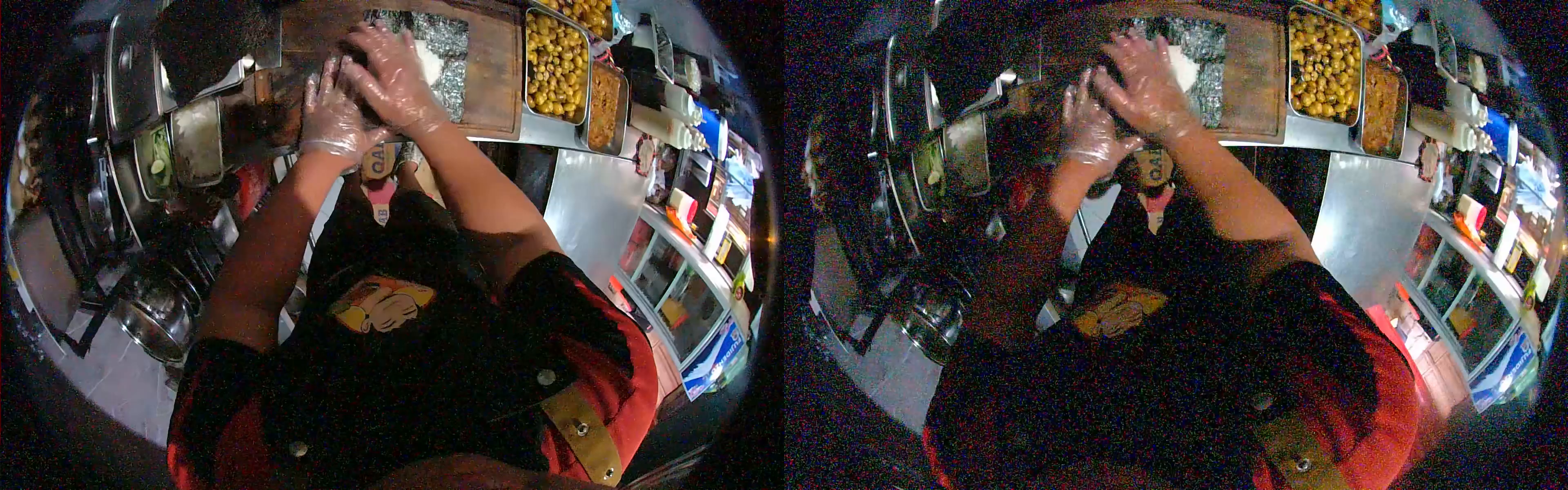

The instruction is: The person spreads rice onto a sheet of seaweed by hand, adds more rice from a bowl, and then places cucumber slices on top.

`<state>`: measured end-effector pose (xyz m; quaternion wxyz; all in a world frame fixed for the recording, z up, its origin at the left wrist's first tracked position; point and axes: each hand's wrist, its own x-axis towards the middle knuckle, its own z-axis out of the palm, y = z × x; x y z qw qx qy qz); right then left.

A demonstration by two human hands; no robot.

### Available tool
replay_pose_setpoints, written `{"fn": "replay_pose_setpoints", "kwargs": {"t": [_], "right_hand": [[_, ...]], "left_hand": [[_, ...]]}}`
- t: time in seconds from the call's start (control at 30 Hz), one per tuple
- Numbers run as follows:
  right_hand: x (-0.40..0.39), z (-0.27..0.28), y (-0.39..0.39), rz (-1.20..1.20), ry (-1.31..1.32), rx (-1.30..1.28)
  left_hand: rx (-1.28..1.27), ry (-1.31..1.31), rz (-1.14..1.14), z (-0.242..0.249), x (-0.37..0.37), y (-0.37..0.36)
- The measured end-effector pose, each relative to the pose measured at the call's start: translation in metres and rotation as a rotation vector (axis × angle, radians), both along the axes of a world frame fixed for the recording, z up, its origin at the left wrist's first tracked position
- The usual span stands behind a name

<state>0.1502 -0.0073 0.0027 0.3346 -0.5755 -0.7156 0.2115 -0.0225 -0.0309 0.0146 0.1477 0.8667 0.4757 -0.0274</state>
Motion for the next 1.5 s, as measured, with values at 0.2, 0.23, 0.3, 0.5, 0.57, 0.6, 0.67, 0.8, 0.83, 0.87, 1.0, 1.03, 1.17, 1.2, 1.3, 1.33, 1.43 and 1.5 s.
{"fn": "replay_pose_setpoints", "kwargs": {"t": [0.2, 0.23, 0.3, 0.5, 0.57, 0.6, 0.67, 0.8, 0.83, 0.87, 1.0, 1.03, 1.17, 1.2, 1.3, 1.33, 1.43, 1.5], "right_hand": [[-0.028, 0.007, 0.004, 0.086, -0.060, -0.004], [-0.033, 0.007, 0.004, 0.100, -0.070, -0.007], [-0.042, 0.004, 0.006, 0.114, -0.052, -0.031], [-0.057, -0.001, 0.013, 0.102, 0.039, 0.045], [-0.060, -0.003, 0.018, 0.084, 0.135, 0.043], [-0.059, -0.004, 0.019, 0.085, 0.135, 0.048], [-0.054, -0.001, 0.023, -0.023, 0.578, -0.086], [-0.009, 0.025, 0.016, -0.185, 0.665, 0.026], [0.012, 0.025, 0.018, -0.191, 0.350, 0.144], [0.027, 0.018, 0.016, -0.129, 0.165, -0.007], [0.031, 0.019, -0.008, 0.123, -0.397, -0.117], [0.033, 0.016, -0.010, 0.126, -0.400, -0.119], [0.038, 0.004, 0.001, 0.174, -0.490, -0.126], [0.039, 0.002, 0.005, 0.175, -0.532, -0.110], [0.043, 0.000, 0.012, 0.197, -0.522, -0.110], [0.043, 0.000, 0.015, 0.199, -0.523, -0.110], [0.044, -0.001, 0.022, 0.197, -0.520, -0.113], [0.046, -0.001, 0.027, 0.207, -0.528, -0.117]], "left_hand": [[-0.094, 0.115, 0.009, 0.007, 0.013, -0.011], [-0.108, 0.193, -0.011, 0.005, 0.012, -0.012], [-0.035, 0.115, 0.020, -0.023, 0.008, -0.016], [0.024, 0.094, -0.072, -0.045, -0.003, -0.015], [0.034, 0.025, -0.046, -0.036, 0.001, -0.013], [0.038, 0.025, -0.046, -0.028, 0.003, -0.012], [-0.055, 0.063, 0.031, -0.011, 0.009, -0.010], [-0.169, 0.343, -0.026, 0.036, 0.013, 0.005], [-0.171, 0.346, -0.014, 0.029, 0.007, 0.003], [-0.113, 0.122, 0.011, 0.012, 0.001, -0.001], [-0.066, -0.124, 0.043, 0.004, -0.001, -0.003], [-0.088, -0.146, 0.051, 0.006, -0.001, -0.004], [-0.077, -0.045, 0.014, 0.008, 0.002, -0.004], [-0.074, -0.041, 0.021, 0.008, 0.003, -0.004], [-0.075, -0.039, 0.045, 0.008, 0.006, -0.002], [-0.078, -0.041, 0.064, 0.007, 0.007, -0.001], [-0.034, -0.038, 0.052, 0.004, 0.008, 0.001], [-0.050, -0.011, 0.046, 0.004, 0.010, 0.005]]}}
